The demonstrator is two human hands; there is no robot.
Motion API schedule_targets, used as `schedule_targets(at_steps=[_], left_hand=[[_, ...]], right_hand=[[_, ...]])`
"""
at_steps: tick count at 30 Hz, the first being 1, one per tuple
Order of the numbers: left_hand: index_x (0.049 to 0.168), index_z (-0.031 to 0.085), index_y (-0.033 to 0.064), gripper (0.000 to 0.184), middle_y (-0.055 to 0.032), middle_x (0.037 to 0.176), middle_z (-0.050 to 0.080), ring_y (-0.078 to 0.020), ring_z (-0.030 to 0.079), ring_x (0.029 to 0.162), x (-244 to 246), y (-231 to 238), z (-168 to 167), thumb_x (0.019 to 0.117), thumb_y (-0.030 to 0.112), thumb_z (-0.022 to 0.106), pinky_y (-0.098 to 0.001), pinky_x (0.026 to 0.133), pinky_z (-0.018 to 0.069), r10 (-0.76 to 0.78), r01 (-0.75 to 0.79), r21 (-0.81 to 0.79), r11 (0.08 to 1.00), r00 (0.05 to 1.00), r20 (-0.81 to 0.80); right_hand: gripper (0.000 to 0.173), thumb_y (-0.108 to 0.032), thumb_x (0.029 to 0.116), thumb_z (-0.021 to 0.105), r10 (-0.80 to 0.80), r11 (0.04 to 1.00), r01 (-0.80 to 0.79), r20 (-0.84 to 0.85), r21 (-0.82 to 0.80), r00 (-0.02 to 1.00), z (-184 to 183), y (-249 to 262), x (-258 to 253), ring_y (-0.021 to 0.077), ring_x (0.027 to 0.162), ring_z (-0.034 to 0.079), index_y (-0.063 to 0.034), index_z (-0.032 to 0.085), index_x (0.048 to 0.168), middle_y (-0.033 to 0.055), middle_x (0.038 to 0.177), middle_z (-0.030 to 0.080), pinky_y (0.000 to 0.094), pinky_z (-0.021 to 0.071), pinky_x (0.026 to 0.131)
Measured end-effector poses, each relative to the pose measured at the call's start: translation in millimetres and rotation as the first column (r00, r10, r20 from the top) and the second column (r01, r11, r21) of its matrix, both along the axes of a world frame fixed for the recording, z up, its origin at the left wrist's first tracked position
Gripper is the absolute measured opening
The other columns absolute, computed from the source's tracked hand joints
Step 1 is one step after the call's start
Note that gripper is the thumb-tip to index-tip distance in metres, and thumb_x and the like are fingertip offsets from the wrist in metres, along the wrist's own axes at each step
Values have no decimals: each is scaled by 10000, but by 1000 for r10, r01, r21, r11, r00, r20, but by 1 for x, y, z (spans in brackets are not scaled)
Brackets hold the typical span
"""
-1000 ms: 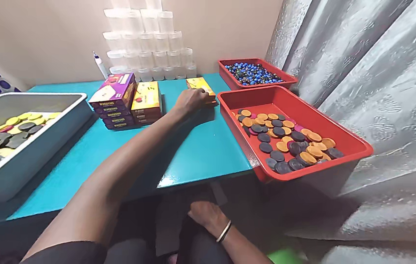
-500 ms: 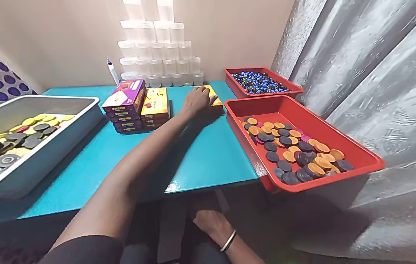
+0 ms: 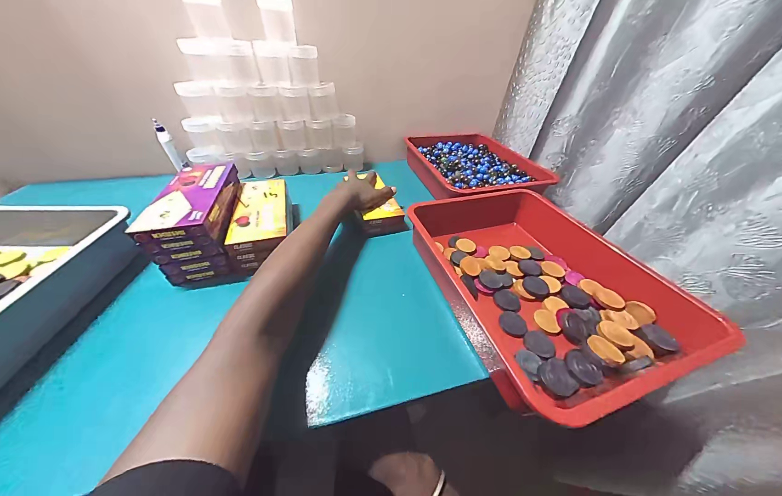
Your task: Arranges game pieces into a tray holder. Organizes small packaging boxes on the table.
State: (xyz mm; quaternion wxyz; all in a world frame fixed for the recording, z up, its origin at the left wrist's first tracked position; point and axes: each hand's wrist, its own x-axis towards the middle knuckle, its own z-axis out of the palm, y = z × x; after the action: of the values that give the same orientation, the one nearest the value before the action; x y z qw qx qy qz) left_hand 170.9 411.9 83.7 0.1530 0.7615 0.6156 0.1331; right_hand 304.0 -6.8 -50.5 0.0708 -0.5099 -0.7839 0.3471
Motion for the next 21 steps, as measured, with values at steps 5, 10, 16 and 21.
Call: schedule_targets(at_steps=[5, 10, 16, 21], left_hand=[[1408, 583, 136, 801, -364, 1456, 457, -571, 495, 1284, 18, -10, 21, 919, 749, 422, -804, 890, 400, 40, -47, -52, 997, 991, -130], [1466, 496, 19, 881, -429, 1526, 301, -603, 335, 1399, 53, -45, 30, 856, 644, 610, -760, 1007, 354, 266, -268, -45, 962, 963, -51], [1384, 565, -12, 787, -416, 1531, 307, -606, 336, 1392, 60, -35, 28, 862, 571, 645, -781, 977, 356, 325, -326, -17, 945, 945, -37], [1246, 659, 22, 629, -366, 1474, 425, -555, 414, 1363, 57, -24, 27, 850, 510, 695, -774, 955, 379, 287, -286, 22, 958, 957, -33]], right_hand=[[312, -116, 1060, 487, 0, 999, 5, 154, -36, 988, 7, -1, -5, 449, 1043, 724, 56, 737, 1136, 267, 1110, 741, 640, 553, 896], [370, -147, 1103, 407, 62, 944, 69, 379, -324, 923, 35, 11, -10, 476, 1202, 643, 91, 661, 1228, 310, 1261, 668, 641, 493, 987], [322, -108, 1066, 474, -86, 992, 108, 262, -72, 961, 15, 0, -9, 492, 1062, 703, 104, 700, 1155, 315, 1120, 716, 641, 544, 898], [345, -114, 1085, 451, -35, 961, 121, 324, -249, 945, 29, 7, -8, 493, 1181, 650, 119, 649, 1245, 331, 1238, 670, 627, 498, 996]])
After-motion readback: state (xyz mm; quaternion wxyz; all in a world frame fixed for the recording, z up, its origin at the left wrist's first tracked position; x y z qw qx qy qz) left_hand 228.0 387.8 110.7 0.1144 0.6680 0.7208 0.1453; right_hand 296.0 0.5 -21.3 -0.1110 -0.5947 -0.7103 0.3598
